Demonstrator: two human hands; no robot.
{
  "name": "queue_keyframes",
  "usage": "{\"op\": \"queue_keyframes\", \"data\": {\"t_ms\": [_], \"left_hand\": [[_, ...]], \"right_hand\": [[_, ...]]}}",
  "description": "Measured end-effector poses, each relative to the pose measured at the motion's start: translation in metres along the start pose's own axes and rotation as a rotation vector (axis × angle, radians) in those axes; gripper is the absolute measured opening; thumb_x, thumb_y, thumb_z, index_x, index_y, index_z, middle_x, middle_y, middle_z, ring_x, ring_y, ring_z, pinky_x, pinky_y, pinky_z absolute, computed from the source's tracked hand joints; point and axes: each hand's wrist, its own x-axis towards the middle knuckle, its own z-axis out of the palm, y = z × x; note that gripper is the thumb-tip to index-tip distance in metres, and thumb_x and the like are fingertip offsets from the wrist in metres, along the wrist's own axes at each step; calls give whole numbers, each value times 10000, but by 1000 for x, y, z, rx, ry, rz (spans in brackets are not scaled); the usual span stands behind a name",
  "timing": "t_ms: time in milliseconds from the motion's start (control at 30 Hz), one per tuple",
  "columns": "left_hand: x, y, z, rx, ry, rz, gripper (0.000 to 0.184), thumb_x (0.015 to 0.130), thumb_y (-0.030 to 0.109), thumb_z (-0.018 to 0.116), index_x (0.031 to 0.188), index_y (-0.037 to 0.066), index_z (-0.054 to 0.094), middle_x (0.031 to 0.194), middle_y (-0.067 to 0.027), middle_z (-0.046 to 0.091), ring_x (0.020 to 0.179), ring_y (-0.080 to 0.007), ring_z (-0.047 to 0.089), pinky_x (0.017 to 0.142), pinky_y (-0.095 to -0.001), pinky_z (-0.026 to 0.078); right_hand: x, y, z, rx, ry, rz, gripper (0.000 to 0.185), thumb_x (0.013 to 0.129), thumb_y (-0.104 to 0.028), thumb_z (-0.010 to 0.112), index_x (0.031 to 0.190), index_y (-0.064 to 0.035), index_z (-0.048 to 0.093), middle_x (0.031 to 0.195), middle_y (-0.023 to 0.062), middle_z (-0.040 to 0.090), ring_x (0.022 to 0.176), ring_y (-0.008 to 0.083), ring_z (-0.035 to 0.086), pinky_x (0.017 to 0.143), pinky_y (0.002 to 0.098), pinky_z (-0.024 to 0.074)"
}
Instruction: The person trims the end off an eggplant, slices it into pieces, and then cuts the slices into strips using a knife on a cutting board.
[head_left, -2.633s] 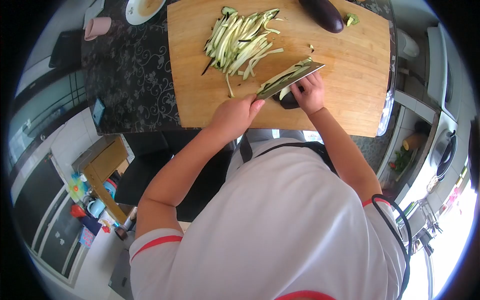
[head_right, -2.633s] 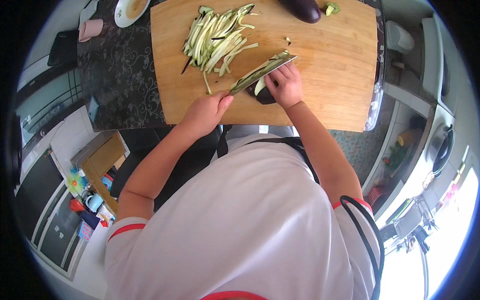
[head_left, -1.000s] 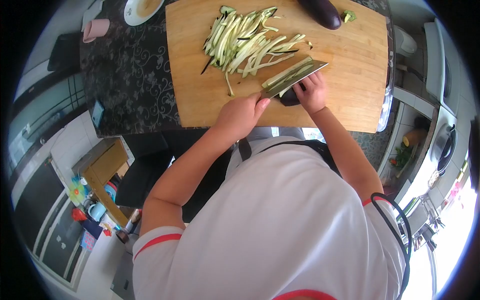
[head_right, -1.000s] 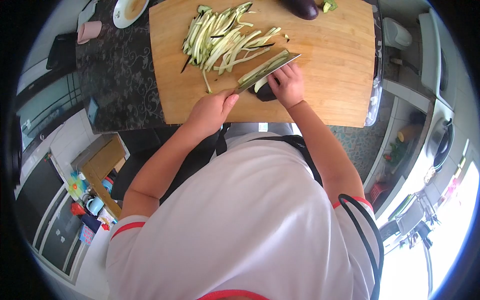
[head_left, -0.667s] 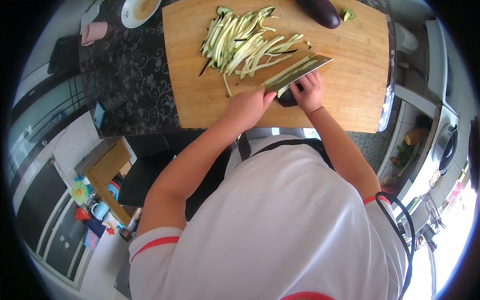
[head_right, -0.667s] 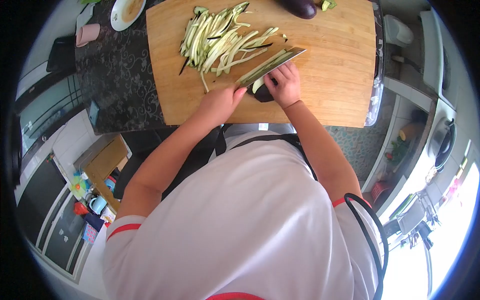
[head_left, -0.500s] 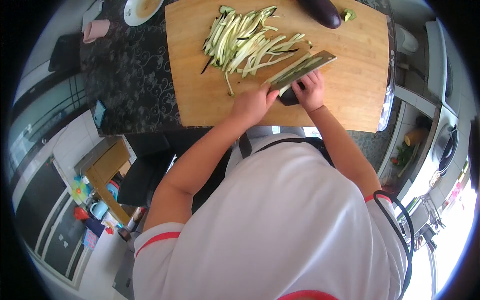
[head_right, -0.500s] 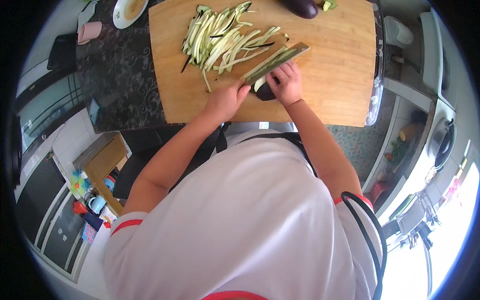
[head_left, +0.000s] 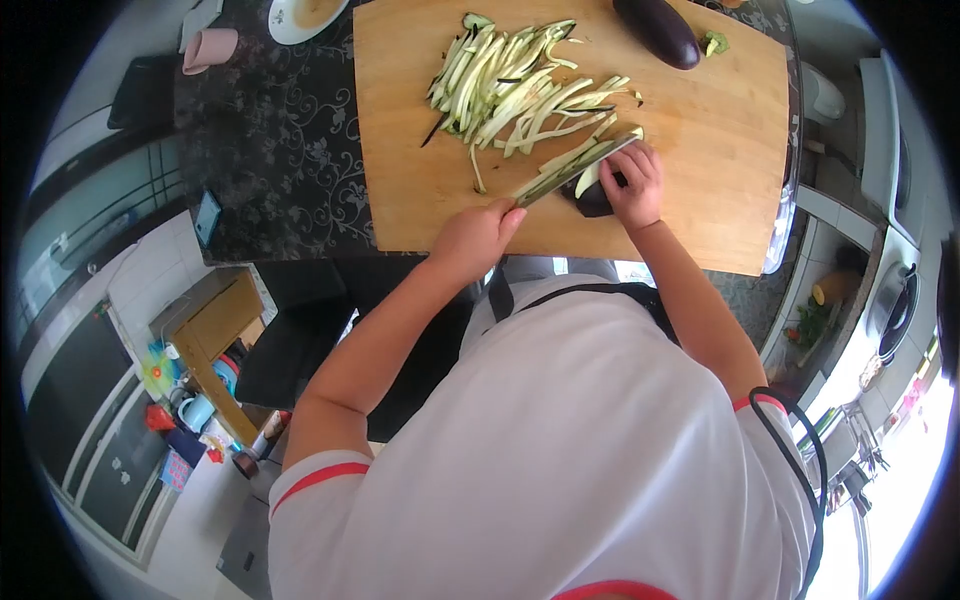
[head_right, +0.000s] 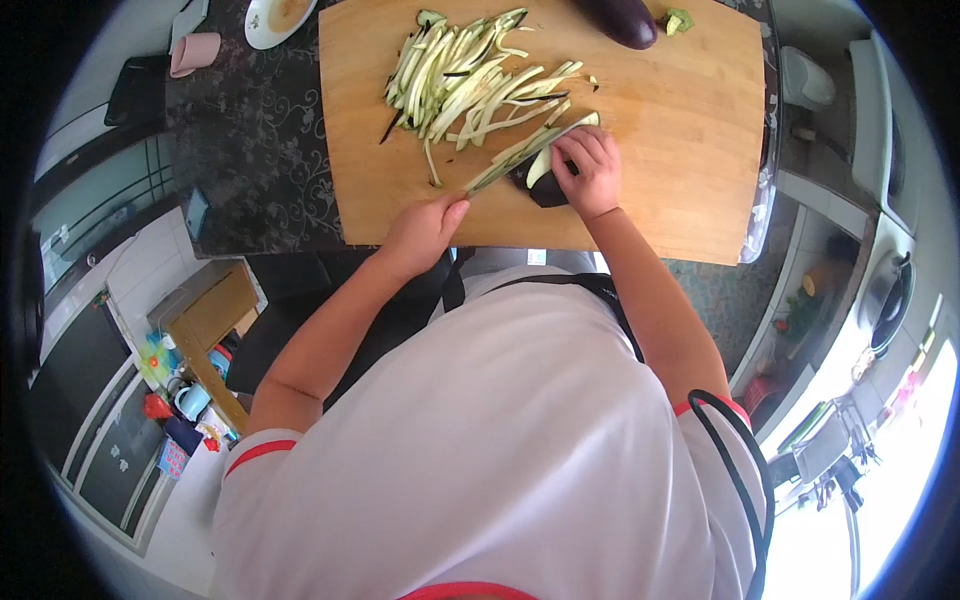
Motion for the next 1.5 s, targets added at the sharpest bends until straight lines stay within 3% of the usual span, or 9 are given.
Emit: {"op": "queue_keyframes", "data": {"t_ms": [133,233,367,567,867,1167,1267,1367,1500], "left_hand": [[12,8,12,105,-26,-5,428,954,395,423,1084,44,630,864,-235,639,812,-418,611,712,-471,478],[22,1,20,-41,79,36,424,959,408,405,971,43,619,783,-220,629,733,-417,598,653,-496,463],[28,-10,8,-182,216,8,421,957,412,406,990,52,622,774,-223,625,741,-423,594,654,-498,462],[2,34,-9,-96,76,136,419,971,364,421,1034,2,623,776,-230,623,743,-397,607,658,-442,462],[2,46,-20,110,-151,-26,405,968,367,402,1028,18,599,822,-231,629,803,-404,597,690,-470,463],[53,36,28,131,76,139,423,958,405,415,904,29,599,678,-204,620,683,-412,597,641,-487,468],[62,19,21,-201,8,28,429,967,389,410,878,15,600,674,-205,616,669,-412,589,634,-473,459],[69,4,-4,-263,112,19,446,974,386,398,860,6,603,697,-213,614,677,-414,580,641,-472,448],[48,14,-15,-193,189,121,436,970,392,397,984,31,641,795,-227,630,759,-413,598,674,-459,464]], "right_hand": [[-5,4,-1,-46,-52,28,155,680,-33,713,818,-72,656,877,62,638,911,265,589,799,376,472],[-2,-1,-1,-43,-28,15,150,683,-35,713,816,-74,657,877,59,638,911,264,589,798,378,470],[3,-5,-5,-12,-3,-13,144,688,-43,715,816,-78,660,877,53,639,914,258,588,798,378,468],[-2,-6,-16,-54,-65,-36,154,682,-77,725,822,-79,661,894,59,640,927,262,583,796,378,463],[-11,1,-4,-24,-93,11,199,650,-97,725,835,-81,654,939,68,633,918,279,570,782,388,456],[-8,5,0,13,-50,8,179,660,-81,733,817,-98,648,911,48,632,931,265,573,792,378,453],[-6,1,1,26,-10,-3,174,668,-71,737,811,-105,646,894,34,635,939,256,577,799,370,454],[-8,1,0,13,-6,7,174,672,-68,738,813,-107,644,886,27,636,935,252,580,807,367,455],[-8,0,0,24,-16,5,169,678,-71,736,815,-102,643,886,28,636,932,253,581,809,369,453]]}}
